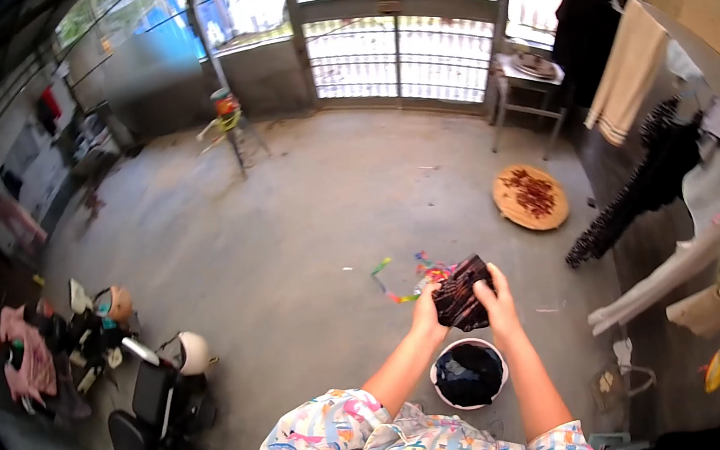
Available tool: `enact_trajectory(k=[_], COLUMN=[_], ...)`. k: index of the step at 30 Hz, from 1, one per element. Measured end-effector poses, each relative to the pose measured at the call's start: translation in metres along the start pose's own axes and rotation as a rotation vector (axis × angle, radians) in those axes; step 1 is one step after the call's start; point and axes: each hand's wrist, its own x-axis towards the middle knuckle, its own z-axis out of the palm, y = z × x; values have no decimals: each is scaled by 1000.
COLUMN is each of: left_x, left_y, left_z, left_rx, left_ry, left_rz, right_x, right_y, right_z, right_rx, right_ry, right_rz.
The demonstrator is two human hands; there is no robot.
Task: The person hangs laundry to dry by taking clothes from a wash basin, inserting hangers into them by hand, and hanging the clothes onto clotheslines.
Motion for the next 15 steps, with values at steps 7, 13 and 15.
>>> enact_trajectory(k=[7,13,15], left_x=[-72,-128,-131], left_y=[103,110,111], left_z=[-13,7,12], left_rx=[75,1626,1543], left_ry=[-79,319,-24], left_rz=[125,1002,865], right_x=[-10,16,21], right_y=[-41,-37,-23], right_z=[92,127,128], right_rx=[-427,-360,-228], right_ry=[-323,-241,-323], right_rz=[-253,-252,-174])
